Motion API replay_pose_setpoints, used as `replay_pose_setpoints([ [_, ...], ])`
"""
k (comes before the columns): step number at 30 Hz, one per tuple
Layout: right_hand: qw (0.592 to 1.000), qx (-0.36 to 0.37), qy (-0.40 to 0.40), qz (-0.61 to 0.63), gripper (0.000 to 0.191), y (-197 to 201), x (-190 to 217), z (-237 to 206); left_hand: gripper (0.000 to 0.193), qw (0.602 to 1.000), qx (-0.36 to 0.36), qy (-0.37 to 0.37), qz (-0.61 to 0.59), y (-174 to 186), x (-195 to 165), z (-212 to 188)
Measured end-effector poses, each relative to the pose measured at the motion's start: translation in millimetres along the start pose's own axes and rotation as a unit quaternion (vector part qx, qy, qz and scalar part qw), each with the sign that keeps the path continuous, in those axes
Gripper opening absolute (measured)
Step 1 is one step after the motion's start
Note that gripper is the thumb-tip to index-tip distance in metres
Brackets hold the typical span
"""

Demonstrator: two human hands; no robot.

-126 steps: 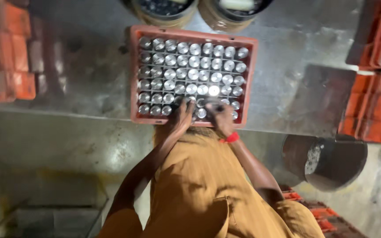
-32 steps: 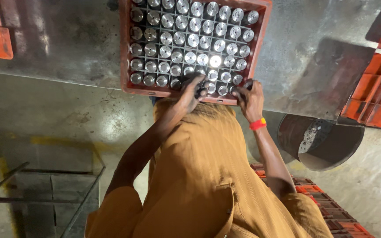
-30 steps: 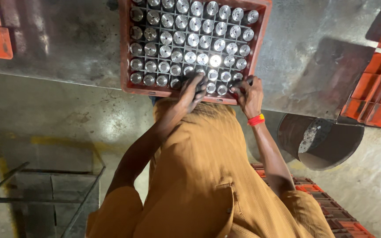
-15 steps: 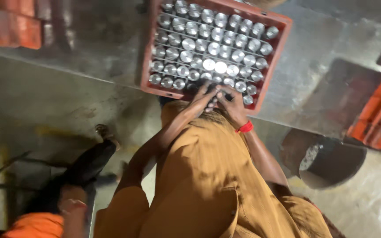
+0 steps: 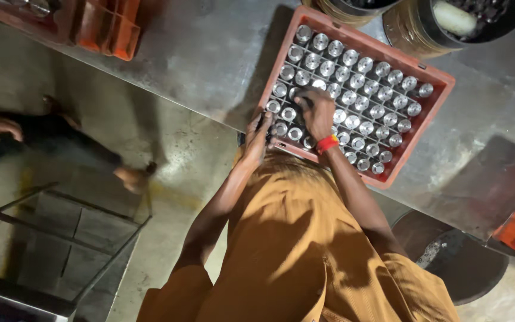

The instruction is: The person picks small metal cup-shaped parts from open buckets and places them one by one into the cells of a red grid tray on the workbench, occasionally repositioning parts already seated in the tray. The tray gradually fills with the metal parts as the person works through the buckets.

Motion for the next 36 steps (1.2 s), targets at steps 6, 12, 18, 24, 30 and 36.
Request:
replay_pose_setpoints([
  [6,0.999,0.011,-0.015,-0.042,0.012,-13,-10,14,0.024,1.000,0.017,-0.003,-0.017,7,-12,11],
  [12,0.943,0.054,-0.231,0.232,0.025,-10,-25,-23,0.033,0.994,0.063,-0.055,0.066,-18,-7,18],
  [18,0.947,0.059,-0.201,0.245,0.029,4,-25,-61,0.029,0.993,-0.001,0.090,0.077,-31,35,28],
  [24,0.997,-0.042,-0.030,0.049,0.018,31,-32,-30,0.024,0.984,0.087,0.046,-0.148,-15,38,33],
  [30,0.980,0.070,-0.160,-0.099,0.022,17,-37,-2,0.019,0.996,0.072,0.000,-0.052,-22,36,25],
  [36,0.988,0.022,-0.090,0.119,0.026,26,-44,-32,0.030,0.986,0.148,0.015,0.070,-38,26,14],
])
Point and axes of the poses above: each hand's wrist, its own z-axis towards the middle knuckle, its own y-axis out of the back of the hand, x = y × z, the point moved 2 cm from there along z, towards the middle knuckle
